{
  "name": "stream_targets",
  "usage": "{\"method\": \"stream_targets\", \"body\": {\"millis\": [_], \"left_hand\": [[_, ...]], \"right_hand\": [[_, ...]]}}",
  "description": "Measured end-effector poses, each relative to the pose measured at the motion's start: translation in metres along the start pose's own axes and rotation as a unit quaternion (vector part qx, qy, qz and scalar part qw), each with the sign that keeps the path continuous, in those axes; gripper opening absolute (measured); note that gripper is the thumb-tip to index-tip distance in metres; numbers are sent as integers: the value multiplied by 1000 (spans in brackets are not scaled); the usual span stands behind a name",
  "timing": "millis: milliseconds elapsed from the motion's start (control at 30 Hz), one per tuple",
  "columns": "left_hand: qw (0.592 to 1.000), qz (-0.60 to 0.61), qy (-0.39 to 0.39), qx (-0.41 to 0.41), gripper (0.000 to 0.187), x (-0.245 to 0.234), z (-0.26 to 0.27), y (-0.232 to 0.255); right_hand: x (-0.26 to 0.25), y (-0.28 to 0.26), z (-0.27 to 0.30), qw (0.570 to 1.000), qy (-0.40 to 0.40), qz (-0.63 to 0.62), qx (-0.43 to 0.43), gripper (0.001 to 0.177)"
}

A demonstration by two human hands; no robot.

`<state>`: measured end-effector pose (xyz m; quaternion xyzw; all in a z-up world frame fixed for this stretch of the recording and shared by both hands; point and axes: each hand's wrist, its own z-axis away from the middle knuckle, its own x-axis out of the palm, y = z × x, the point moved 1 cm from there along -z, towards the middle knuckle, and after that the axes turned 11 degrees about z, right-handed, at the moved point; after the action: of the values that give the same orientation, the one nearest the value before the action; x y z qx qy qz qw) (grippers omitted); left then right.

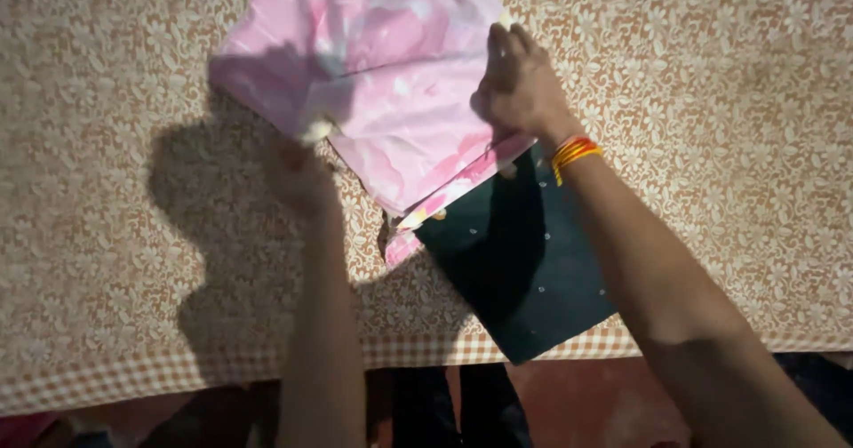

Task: The person is putting a new pink and white floral pattern pillowcase on a pillow on a small bed.

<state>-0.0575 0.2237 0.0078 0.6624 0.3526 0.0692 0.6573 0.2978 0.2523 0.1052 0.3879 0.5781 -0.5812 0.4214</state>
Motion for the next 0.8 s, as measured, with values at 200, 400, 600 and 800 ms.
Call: {"method": "stream_targets", "body": {"millis": [200,400,600,800], "left_hand": [[968,32,-183,170,32,51,82,120],[881,-128,-419,180,58,77,119,181],[830,-183,-489,196,56,69,135,174],[827,-157,-502,201,53,72,147,174]], "right_hand": [[3,28,-7,985,10,-46,169,25],[13,38,4,996,61,29,53,28],[-19,29,29,1000,20,-1,11,41],[-26,22,44,998,-5,-31,59,29]]}}
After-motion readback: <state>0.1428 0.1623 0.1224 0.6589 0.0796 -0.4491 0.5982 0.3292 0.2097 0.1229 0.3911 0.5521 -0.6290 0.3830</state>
